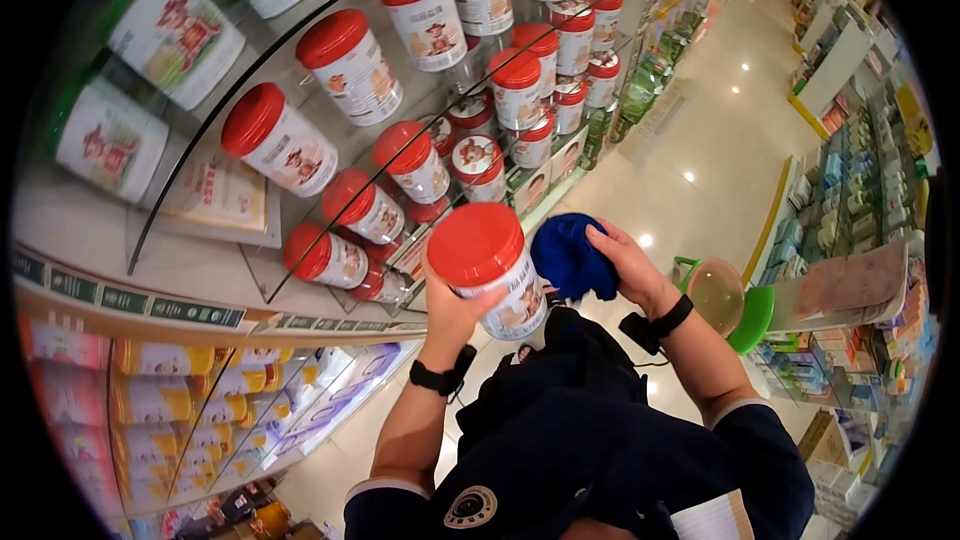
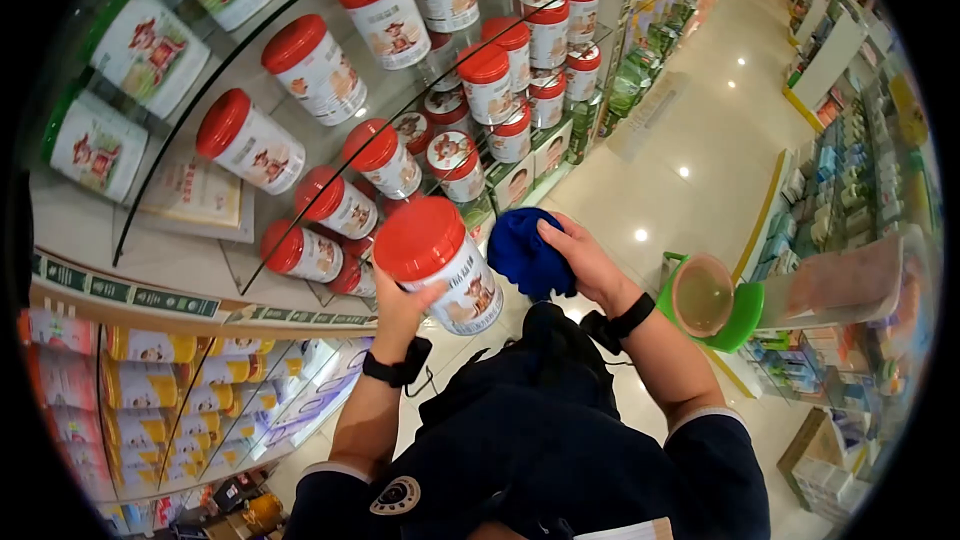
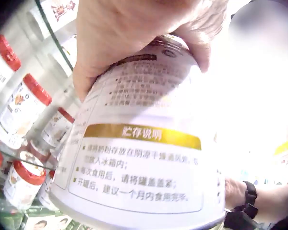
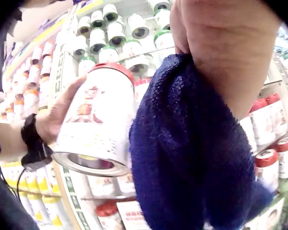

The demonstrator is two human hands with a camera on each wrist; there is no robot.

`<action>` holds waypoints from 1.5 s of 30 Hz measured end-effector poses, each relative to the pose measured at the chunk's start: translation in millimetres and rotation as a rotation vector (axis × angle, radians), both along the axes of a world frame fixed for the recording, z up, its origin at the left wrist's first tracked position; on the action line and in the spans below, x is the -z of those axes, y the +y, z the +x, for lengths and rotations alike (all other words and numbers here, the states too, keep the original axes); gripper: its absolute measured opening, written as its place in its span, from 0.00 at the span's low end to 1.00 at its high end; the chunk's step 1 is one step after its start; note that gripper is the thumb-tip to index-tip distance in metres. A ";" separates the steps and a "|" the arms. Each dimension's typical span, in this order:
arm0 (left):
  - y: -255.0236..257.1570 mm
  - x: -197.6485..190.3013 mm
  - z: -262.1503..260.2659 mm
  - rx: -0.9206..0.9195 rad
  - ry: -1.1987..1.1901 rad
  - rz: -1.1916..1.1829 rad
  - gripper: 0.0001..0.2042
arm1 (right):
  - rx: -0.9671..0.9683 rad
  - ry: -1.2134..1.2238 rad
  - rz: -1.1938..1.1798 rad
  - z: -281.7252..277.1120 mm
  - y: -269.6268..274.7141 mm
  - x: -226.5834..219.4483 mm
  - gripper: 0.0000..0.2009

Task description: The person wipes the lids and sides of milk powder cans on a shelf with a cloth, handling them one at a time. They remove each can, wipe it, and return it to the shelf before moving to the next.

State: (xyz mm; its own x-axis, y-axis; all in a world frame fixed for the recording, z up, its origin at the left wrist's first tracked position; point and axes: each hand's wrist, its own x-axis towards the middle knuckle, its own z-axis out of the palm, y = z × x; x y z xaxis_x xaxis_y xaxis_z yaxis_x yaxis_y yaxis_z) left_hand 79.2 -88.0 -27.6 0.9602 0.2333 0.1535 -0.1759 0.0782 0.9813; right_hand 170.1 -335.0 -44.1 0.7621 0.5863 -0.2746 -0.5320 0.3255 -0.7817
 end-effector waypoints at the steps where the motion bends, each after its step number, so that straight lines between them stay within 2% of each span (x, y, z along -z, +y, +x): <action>1: 3.3 -5.7 1.3 -0.019 -0.012 0.021 0.46 | 0.015 -0.024 0.051 -5.5 10.0 -10.3 0.22; 3: 0.8 -17.3 3.9 -0.085 -0.060 -0.060 0.45 | 0.070 -0.081 0.128 -19.1 40.1 -38.1 0.23; 4: -1.6 -23.7 5.4 -0.119 -0.085 -0.100 0.44 | 0.071 -0.163 0.155 -21.8 53.6 -37.1 0.25; 6: -3.4 -39.4 7.6 -0.223 -0.088 -0.139 0.42 | 0.081 -0.425 0.015 -34.0 69.9 -51.2 0.27; 7: -4.6 -50.9 7.6 -0.252 -0.115 -0.149 0.42 | 0.072 -0.581 0.012 -36.7 73.7 -53.1 0.29; 9: -5.4 -73.8 8.8 -0.311 -0.161 -0.159 0.42 | 0.133 -1.067 -0.204 -45.9 75.5 -50.9 0.26; 12: 3.5 -82.5 15.1 -0.430 -0.203 -0.101 0.42 | 0.207 -1.711 -0.397 -49.2 81.1 -51.5 0.24; 14: 1.9 -96.2 16.3 -0.479 -0.215 -0.106 0.43 | 0.316 -1.900 -0.357 -50.3 85.8 -48.2 0.20; 16: -3.5 -106.0 21.0 -0.522 -0.274 -0.128 0.43 | 0.331 -1.921 -0.354 -50.6 78.2 -41.2 0.17; 18: -7.9 -112.4 27.4 -0.564 -0.310 -0.114 0.40 | 0.273 -1.835 -0.358 -41.3 65.7 -28.0 0.20; 20: -11.0 -110.1 35.8 -0.604 -0.343 -0.063 0.33 | 0.197 -1.471 -0.337 -32.8 46.0 -9.7 0.22; 22: -16.6 -116.4 39.3 -0.569 -0.313 -0.099 0.29 | 0.148 -0.738 -0.280 -20.5 32.2 -1.1 0.20; 23: -20.2 -113.7 40.5 -0.548 -0.306 -0.146 0.28 | 0.012 -0.091 0.029 -5.9 18.2 -3.4 0.16; 24: -24.3 -110.9 42.6 -0.528 -0.302 -0.197 0.27 | 0.036 0.004 0.186 4.7 7.6 -5.5 0.17; 25: -29.9 -108.7 43.3 -0.510 -0.285 -0.174 0.26 | 0.041 0.003 0.278 13.7 1.0 -10.3 0.18; 28: -60.0 -111.4 44.0 -0.426 -0.220 -0.306 0.25 | 0.005 0.118 0.518 23.5 -11.3 -48.0 0.22; 29: -68.4 -108.4 47.0 -0.434 -0.220 -0.328 0.24 | -0.024 0.142 0.583 22.0 -7.2 -55.9 0.24; 30: -76.5 -107.3 49.5 -0.451 -0.236 -0.321 0.24 | -0.065 0.055 0.629 23.2 1.4 -51.6 0.26; 32: -87.5 -108.2 52.8 -0.492 -0.278 -0.301 0.24 | -0.087 0.141 0.651 22.2 2.4 -60.8 0.30; 34: -86.9 -102.9 54.3 -0.473 -0.282 -0.361 0.25 | -0.270 0.188 0.623 21.3 1.7 -45.6 0.32; 35: -86.3 -101.2 53.0 -0.467 -0.283 -0.391 0.26 | -0.162 0.120 0.526 12.4 6.3 -44.4 0.33; 36: -89.6 -103.8 51.6 -0.481 -0.289 -0.347 0.26 | -0.279 0.172 0.574 12.2 8.4 -38.9 0.33; 39: -95.9 -108.6 50.0 -0.503 -0.313 -0.215 0.29 | -0.363 0.227 0.515 -1.9 1.3 -46.7 0.33; 43: -90.8 -110.9 41.0 -0.589 -0.318 -0.238 0.39 | -0.603 0.076 0.334 0.0 -14.7 -34.6 0.37; 45: -80.3 -106.8 32.7 -0.640 -0.312 -0.182 0.39 | -0.639 0.130 0.378 4.4 -30.2 -31.7 0.38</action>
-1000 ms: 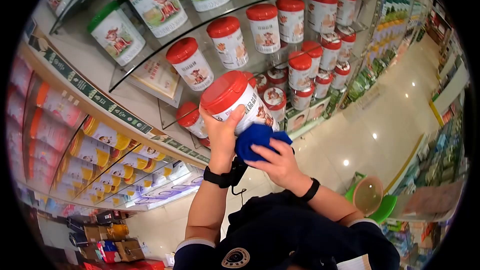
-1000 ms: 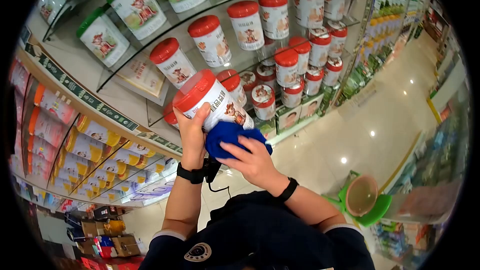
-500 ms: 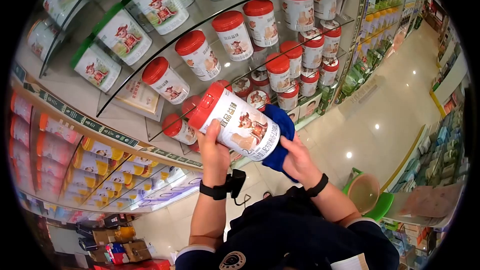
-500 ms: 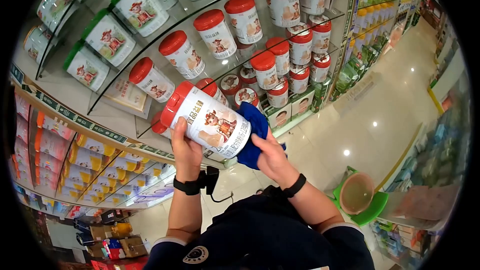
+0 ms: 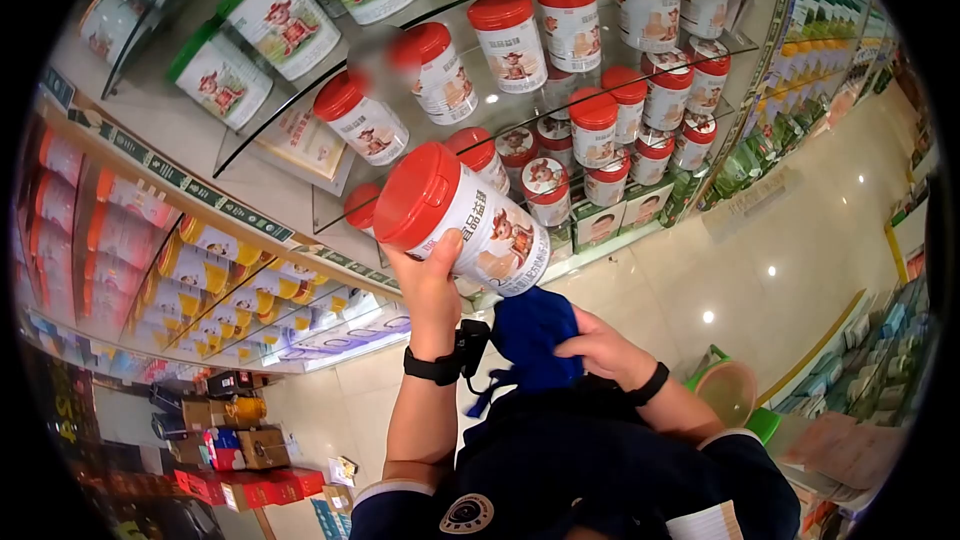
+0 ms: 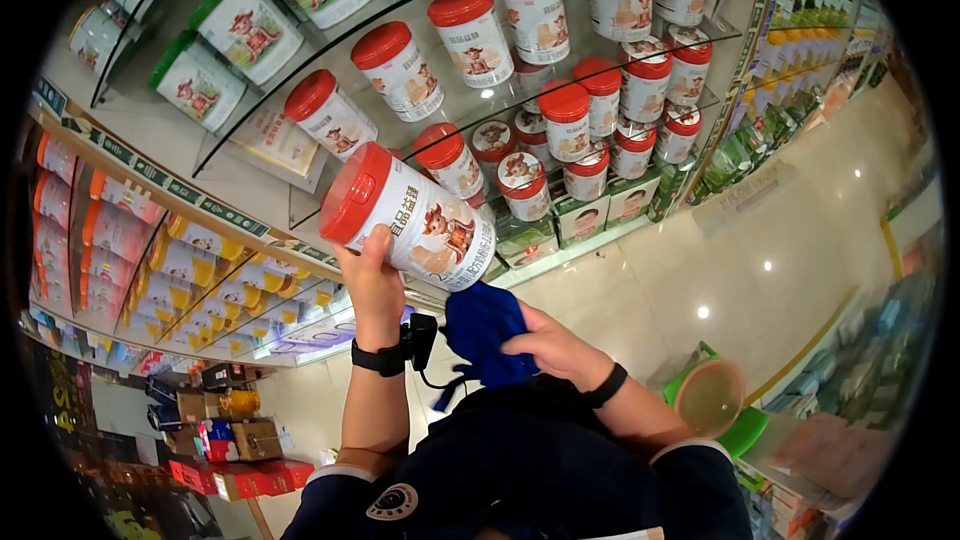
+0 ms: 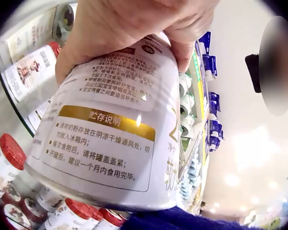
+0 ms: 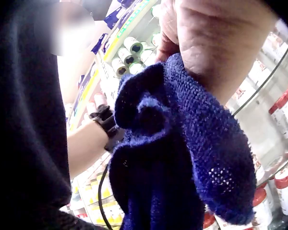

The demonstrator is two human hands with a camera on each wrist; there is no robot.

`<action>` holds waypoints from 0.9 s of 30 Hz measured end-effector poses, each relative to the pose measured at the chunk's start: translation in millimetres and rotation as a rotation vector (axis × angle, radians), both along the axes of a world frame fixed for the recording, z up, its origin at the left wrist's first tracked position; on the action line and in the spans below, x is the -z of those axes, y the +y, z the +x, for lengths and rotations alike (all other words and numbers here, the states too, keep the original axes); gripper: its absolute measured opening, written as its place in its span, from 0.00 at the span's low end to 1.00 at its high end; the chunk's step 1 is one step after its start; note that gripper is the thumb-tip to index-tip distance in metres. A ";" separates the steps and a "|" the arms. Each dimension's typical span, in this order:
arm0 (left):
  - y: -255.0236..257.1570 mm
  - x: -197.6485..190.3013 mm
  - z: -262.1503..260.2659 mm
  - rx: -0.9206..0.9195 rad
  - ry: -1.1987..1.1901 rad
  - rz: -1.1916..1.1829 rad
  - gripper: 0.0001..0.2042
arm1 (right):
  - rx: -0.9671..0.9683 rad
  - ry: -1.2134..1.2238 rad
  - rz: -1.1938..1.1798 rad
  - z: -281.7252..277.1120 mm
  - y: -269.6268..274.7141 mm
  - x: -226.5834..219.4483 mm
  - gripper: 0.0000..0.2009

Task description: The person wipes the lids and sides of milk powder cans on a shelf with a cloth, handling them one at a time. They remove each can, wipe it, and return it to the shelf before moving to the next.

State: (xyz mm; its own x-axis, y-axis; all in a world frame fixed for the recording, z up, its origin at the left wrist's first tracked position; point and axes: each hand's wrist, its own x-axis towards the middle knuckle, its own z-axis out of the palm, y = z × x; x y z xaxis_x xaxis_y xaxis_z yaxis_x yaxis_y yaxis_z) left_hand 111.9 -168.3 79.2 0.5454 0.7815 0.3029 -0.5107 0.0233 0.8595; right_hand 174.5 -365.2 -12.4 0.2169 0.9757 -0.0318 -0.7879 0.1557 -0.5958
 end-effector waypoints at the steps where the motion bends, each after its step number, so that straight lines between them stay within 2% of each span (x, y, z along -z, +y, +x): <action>1: 2.7 2.9 -5.0 -0.030 0.018 0.018 0.40 | -0.024 0.033 0.011 2.9 -8.4 2.5 0.39; 4: 7.3 10.7 -18.3 -0.093 0.097 0.017 0.43 | 0.095 0.126 -0.011 14.0 -17.5 9.7 0.38; 7: 4.5 23.6 -28.5 -0.131 0.200 0.152 0.48 | 0.184 0.152 -0.011 19.2 -16.1 15.1 0.36; 8: 0.7 22.9 -31.6 -0.123 0.221 0.191 0.53 | 0.188 0.167 -0.001 19.6 -13.9 13.9 0.36; 12: -15.6 26.0 -43.1 -0.234 0.374 0.688 0.60 | 0.156 0.194 -0.039 12.3 -5.5 8.4 0.33; 16: -23.8 38.1 -57.2 -0.158 0.289 0.742 0.62 | 0.107 0.170 -0.079 1.5 4.4 8.1 0.31; 19: -28.9 45.4 -68.1 -0.102 0.229 0.677 0.62 | 0.103 0.185 -0.106 -6.4 9.8 7.9 0.31; 22: -28.0 53.4 -75.0 -0.114 0.224 0.652 0.62 | 0.102 0.190 -0.117 -11.7 14.8 13.7 0.31; 25: -23.3 69.0 -84.3 -0.125 0.315 0.683 0.65 | 0.098 0.165 -0.133 -16.5 21.6 16.3 0.32; 27: -22.4 74.2 -87.7 -0.157 0.324 0.656 0.63 | 0.068 0.132 -0.138 -19.1 24.1 17.7 0.32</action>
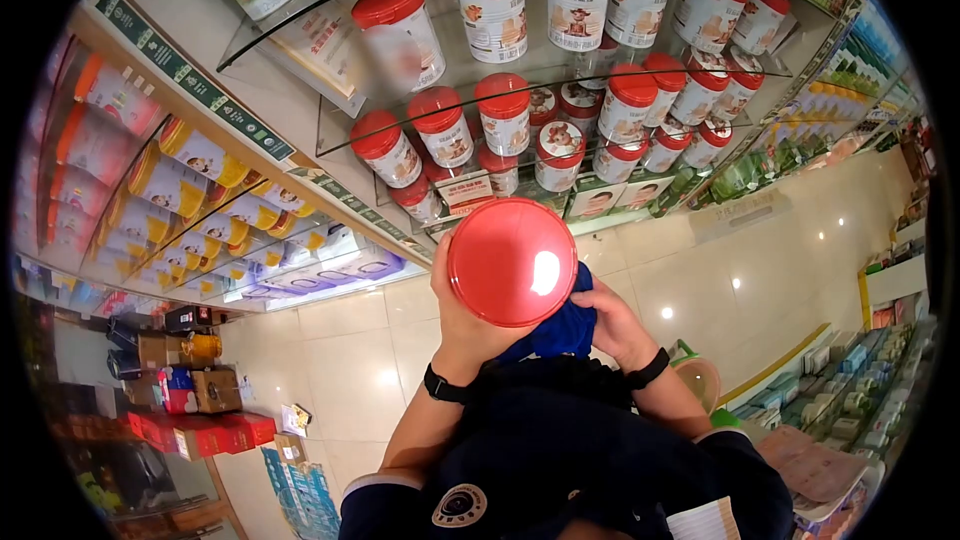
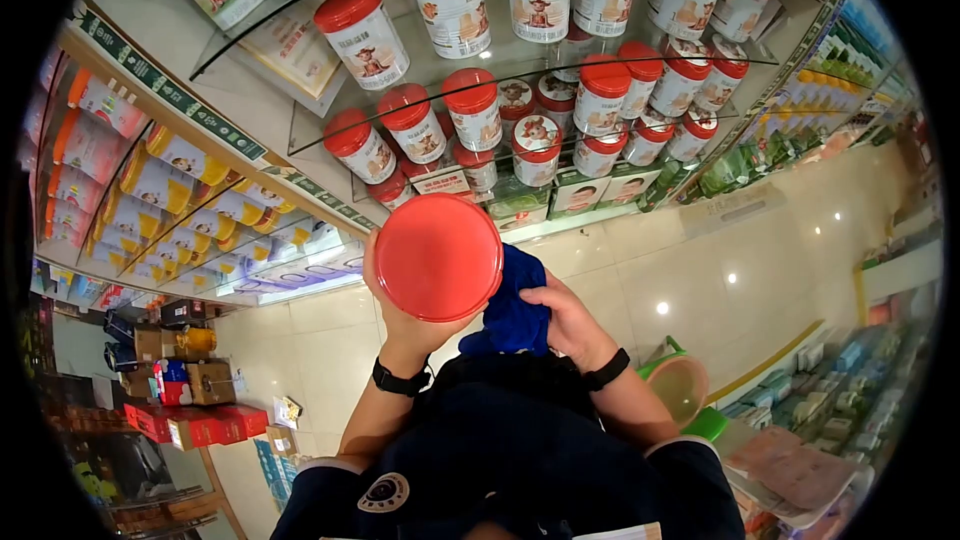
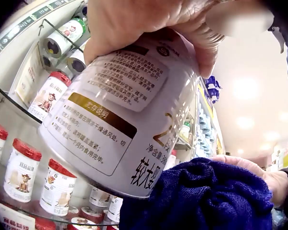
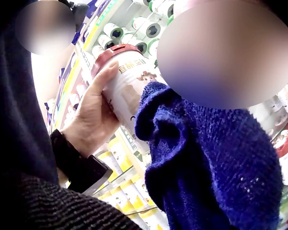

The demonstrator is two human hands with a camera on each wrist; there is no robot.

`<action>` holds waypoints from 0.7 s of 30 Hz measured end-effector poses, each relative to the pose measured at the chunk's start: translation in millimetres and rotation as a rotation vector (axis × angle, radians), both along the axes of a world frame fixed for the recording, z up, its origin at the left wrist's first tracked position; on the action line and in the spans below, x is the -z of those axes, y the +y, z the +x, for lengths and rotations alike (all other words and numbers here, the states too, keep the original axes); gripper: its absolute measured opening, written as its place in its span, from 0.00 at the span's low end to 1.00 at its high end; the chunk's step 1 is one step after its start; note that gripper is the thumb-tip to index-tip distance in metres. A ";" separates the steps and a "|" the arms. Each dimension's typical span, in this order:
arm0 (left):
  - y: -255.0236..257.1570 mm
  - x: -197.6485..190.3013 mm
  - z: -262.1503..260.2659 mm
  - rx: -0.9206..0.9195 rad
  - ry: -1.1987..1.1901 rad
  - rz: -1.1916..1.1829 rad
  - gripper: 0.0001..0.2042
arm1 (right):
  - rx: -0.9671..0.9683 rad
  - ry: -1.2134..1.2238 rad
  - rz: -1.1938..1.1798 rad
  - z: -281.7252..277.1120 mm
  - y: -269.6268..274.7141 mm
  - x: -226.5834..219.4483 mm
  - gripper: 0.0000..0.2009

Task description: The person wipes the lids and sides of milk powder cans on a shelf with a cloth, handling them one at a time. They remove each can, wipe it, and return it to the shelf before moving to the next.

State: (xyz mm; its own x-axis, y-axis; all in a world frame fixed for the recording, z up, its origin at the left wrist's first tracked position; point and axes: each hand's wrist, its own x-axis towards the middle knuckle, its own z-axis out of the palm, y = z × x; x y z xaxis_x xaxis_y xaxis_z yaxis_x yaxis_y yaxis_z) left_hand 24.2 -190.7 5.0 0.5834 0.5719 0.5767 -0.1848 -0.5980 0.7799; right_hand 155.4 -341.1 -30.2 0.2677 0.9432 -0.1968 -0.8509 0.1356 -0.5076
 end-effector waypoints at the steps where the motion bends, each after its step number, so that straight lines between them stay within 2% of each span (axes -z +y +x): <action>1: 2.8 -1.5 -2.9 -0.010 0.033 0.025 0.64 | -0.020 0.014 0.006 -1.7 1.3 -1.9 0.31; 12: 28.8 4.1 -7.0 -0.016 -0.002 -0.108 0.63 | -0.080 0.000 -0.092 2.5 29.1 9.0 0.33; 19: 61.3 7.2 -1.9 -0.014 0.079 -0.108 0.62 | 0.100 -0.018 -0.193 11.9 53.6 23.6 0.30; 21: 70.1 8.3 0.6 -0.002 0.111 -0.101 0.62 | 0.186 -0.001 -0.207 20.7 59.4 27.7 0.26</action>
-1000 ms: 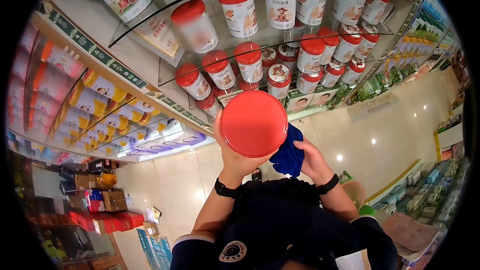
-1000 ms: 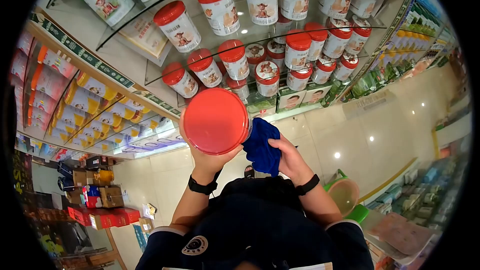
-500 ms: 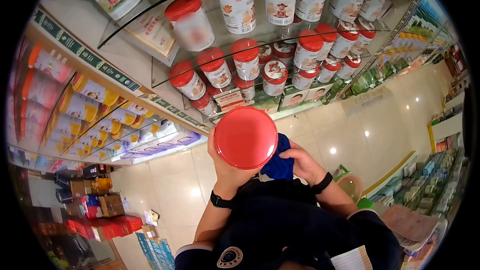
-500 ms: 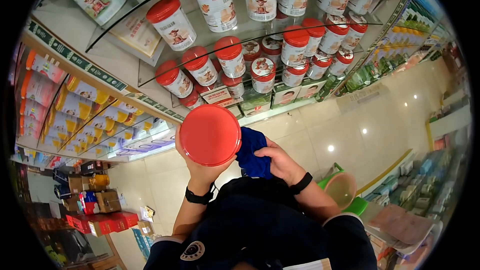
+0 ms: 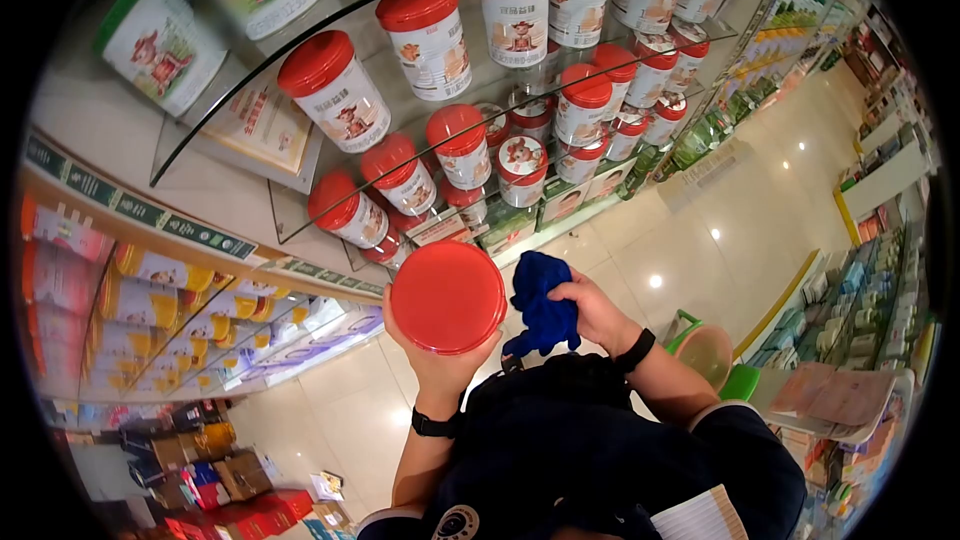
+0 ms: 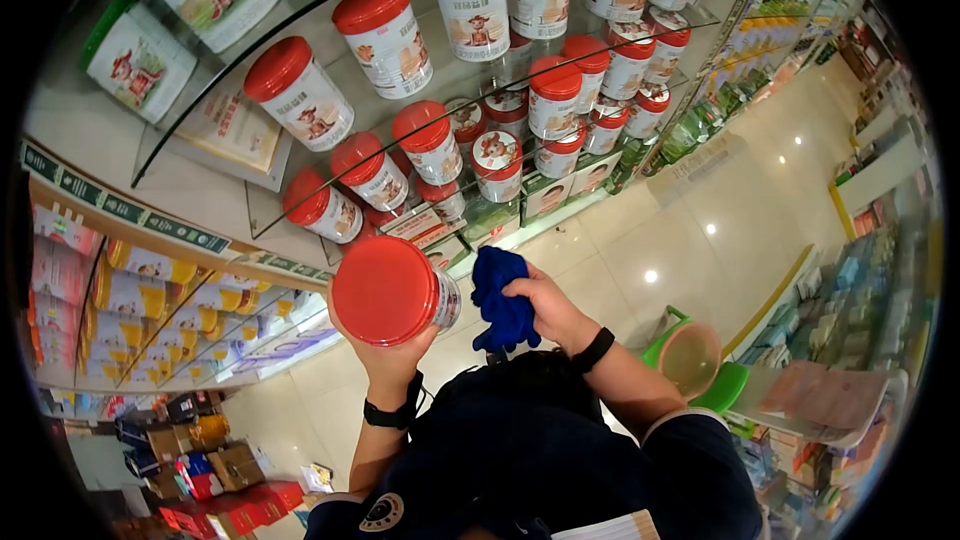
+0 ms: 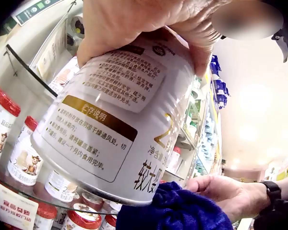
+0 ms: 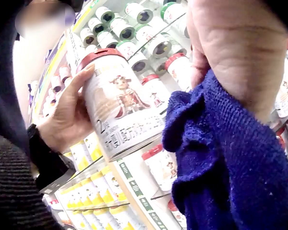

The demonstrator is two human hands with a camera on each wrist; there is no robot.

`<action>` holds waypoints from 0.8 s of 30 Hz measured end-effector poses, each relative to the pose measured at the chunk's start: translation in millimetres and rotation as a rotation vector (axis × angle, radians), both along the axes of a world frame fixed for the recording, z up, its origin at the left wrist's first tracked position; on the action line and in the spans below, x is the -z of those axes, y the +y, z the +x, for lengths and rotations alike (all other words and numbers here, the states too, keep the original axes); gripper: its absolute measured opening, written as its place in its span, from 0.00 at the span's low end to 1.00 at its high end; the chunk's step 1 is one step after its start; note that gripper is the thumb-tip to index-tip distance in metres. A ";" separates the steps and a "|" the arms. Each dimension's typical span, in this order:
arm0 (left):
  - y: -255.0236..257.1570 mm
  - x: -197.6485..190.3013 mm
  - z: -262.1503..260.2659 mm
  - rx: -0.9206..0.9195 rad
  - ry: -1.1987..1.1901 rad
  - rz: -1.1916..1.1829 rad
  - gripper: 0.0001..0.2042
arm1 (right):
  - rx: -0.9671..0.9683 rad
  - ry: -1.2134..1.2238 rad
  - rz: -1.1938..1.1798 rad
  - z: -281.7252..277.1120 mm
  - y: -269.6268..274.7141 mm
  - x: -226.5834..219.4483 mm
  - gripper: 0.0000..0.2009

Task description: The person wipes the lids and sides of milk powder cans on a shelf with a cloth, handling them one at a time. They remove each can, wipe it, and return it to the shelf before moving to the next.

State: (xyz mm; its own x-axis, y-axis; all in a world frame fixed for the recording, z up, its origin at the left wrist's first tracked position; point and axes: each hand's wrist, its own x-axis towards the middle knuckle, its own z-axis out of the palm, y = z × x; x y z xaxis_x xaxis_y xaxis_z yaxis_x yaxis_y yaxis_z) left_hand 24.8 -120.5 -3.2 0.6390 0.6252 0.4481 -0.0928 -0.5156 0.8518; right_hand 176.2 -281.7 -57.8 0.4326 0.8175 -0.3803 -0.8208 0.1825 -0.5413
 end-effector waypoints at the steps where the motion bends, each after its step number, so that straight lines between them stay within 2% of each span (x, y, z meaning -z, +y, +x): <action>1: 3.8 1.3 1.6 0.001 0.017 0.017 0.62 | 0.034 0.010 0.006 6.4 1.0 3.4 0.25; 5: 18.6 10.1 2.2 0.058 0.009 0.011 0.61 | 0.212 0.072 -0.040 37.0 2.4 44.0 0.19; 7: 25.3 16.7 3.7 0.095 -0.006 -0.059 0.62 | 0.283 0.159 -0.150 55.7 9.8 50.3 0.13; 9: 25.8 17.8 3.9 0.097 -0.005 -0.115 0.62 | 0.257 0.123 -0.242 78.0 20.5 52.4 0.12; 11: 25.7 13.7 8.7 0.069 -0.004 -0.141 0.62 | 0.265 -0.029 -0.261 108.4 40.1 60.4 0.12; 13: 28.5 20.0 12.2 0.074 -0.039 -0.169 0.63 | 0.351 -0.201 -0.378 137.5 76.5 43.1 0.14; 15: 25.2 26.2 11.2 0.030 -0.015 -0.207 0.63 | 0.324 -0.433 -0.316 191.5 114.3 78.1 0.19; 18: 21.2 26.2 15.1 -0.086 0.055 -0.257 0.63 | 0.257 -0.689 -0.332 254.6 172.5 77.4 0.21; 19: 19.4 24.2 18.1 -0.114 0.054 -0.275 0.64 | 0.237 -0.861 -0.296 269.3 183.5 72.7 0.21; 21: 17.3 19.7 28.5 -0.164 0.057 -0.309 0.64 | 0.276 -1.289 -0.427 342.9 220.6 168.1 0.30; 22: 15.3 16.9 32.3 -0.186 0.068 -0.329 0.64 | 0.284 -1.338 -0.510 332.5 215.9 142.6 0.37; 23: 14.3 17.1 34.6 -0.206 0.078 -0.351 0.64 | 0.339 -1.471 -0.921 327.6 217.2 149.9 0.38; 24: 14.2 24.1 34.9 -0.241 0.107 -0.303 0.64 | 0.373 -1.539 -1.027 321.1 216.8 152.6 0.38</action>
